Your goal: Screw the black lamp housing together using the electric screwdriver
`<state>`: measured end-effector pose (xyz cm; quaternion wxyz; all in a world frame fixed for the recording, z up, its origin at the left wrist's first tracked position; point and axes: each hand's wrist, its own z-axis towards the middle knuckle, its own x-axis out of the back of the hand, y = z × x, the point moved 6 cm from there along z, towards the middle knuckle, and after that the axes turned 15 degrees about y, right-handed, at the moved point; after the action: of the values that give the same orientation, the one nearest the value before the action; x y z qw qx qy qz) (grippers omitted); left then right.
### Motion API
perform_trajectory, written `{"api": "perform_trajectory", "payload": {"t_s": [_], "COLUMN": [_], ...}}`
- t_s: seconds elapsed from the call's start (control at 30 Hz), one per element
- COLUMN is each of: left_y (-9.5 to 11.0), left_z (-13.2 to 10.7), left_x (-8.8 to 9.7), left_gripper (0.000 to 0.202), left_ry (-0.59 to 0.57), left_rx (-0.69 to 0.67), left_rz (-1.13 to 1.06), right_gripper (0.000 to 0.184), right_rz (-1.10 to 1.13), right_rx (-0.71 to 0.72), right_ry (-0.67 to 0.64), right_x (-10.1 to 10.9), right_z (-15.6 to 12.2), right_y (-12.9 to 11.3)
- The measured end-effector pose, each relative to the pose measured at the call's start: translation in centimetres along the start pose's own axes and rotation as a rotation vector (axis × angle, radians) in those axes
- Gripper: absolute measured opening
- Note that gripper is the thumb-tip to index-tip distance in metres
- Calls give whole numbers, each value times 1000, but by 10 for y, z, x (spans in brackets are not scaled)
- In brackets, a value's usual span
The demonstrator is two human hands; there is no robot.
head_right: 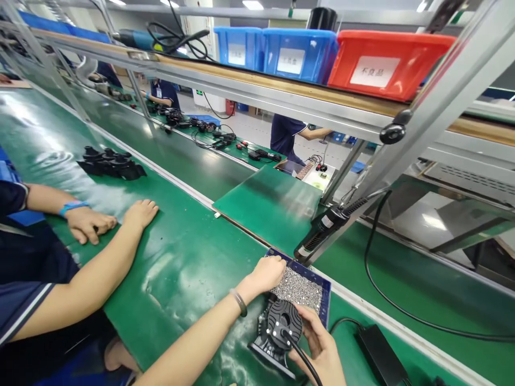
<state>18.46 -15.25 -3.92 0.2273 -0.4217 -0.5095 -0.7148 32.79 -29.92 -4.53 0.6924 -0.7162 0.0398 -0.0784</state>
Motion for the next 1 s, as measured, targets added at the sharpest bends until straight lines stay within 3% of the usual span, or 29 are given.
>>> {"api": "perform_trajectory", "payload": {"t_s": [0.17, 0.23, 0.33, 0.43, 0.53, 0.67, 0.87, 1.0], "left_y": [-2, -4, -4, -3, 1, 2, 12, 22], "left_z": [-15, -26, -45, -63, -74, -78, -77, -82], "left_x": [24, 31, 35, 31, 31, 40, 61, 77], "left_gripper": [23, 23, 22, 29, 35, 18, 5, 17], "left_ry": [143, 186, 171, 90, 13, 25, 127, 261], "left_rx": [88, 152, 250, 437, 521, 426, 90, -220], "left_rz": [-321, -464, -690, -1165, -1430, -1304, -1037, -834], "right_gripper": [79, 73, 51, 65, 63, 47, 44, 44], "right_rz": [-153, -191, -207, -122, -4, 69, 177, 169], "right_rx": [54, 87, 221, 434, 501, 478, 579, 424], "right_ry": [-146, -156, 48, 320, 296, 232, 365, 214], "right_x": [2, 11, 27, 25, -3, -29, -20, -14], "right_z": [8, 21, 60, 103, 135, 142, 109, 103], "right_y": [-26, -38, -70, -109, -134, -150, -168, -160]}}
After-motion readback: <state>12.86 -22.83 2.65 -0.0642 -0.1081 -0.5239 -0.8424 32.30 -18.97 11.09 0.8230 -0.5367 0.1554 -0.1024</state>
